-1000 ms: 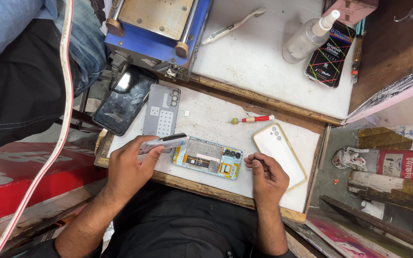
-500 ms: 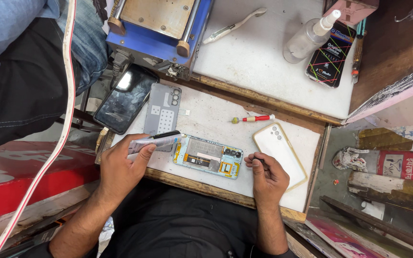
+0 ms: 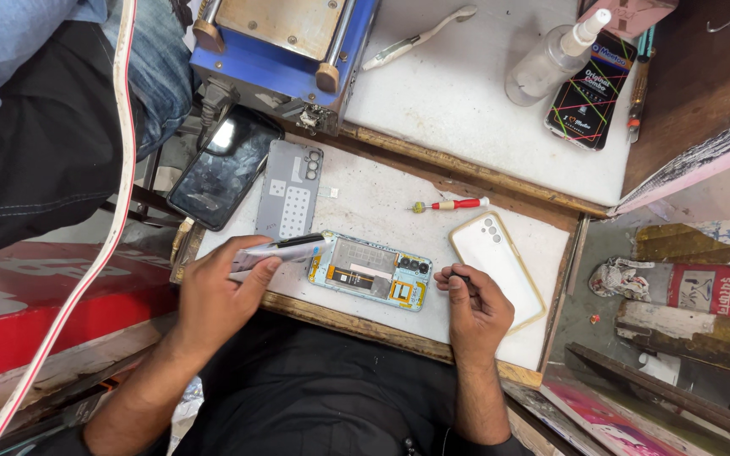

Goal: The person works on a disassembled smartphone on a cluttered workbench. They place a metal shield over the battery area, then use a tube to apply adhesive to the phone's internal frame. The phone remains open and partially assembled throughout the clip.

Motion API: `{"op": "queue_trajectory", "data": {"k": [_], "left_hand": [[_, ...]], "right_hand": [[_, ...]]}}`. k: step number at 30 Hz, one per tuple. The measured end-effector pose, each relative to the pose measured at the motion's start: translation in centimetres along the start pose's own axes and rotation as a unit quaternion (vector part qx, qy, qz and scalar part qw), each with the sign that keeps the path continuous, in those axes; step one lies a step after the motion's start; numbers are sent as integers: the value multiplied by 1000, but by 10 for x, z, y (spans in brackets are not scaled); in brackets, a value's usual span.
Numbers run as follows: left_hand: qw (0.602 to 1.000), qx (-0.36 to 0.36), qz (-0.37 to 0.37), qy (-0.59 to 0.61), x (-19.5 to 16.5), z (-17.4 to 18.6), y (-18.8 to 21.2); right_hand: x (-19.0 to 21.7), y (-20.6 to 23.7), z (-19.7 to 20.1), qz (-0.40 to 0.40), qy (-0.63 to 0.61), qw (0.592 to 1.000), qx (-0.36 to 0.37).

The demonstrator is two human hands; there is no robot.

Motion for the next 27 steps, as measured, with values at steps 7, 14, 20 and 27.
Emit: {"op": "queue_trajectory", "data": {"k": [7, 14, 20, 27], "left_hand": [[997, 62, 15, 32, 9, 25, 20], [997, 80, 3, -1, 17, 20, 29], [996, 88, 24, 3, 17, 10, 29], [995, 89, -22, 22, 9, 2, 26]], "right_hand": [[1, 0, -2, -2, -2, 1000, 2], [4, -2, -4, 9, 13, 1000, 8], [3, 0, -3, 6, -1, 1000, 5], [3, 0, -3, 7, -1, 1000, 3]]}}
Point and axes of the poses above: each hand's wrist, its own y-axis away from the middle knuckle, its own z-axis out of the back of the hand, x = y × z, the point moved 5 cm from there along -y, towards the middle knuckle, and after that the axes turned 2 degrees about -z, right-handed, at the moved point
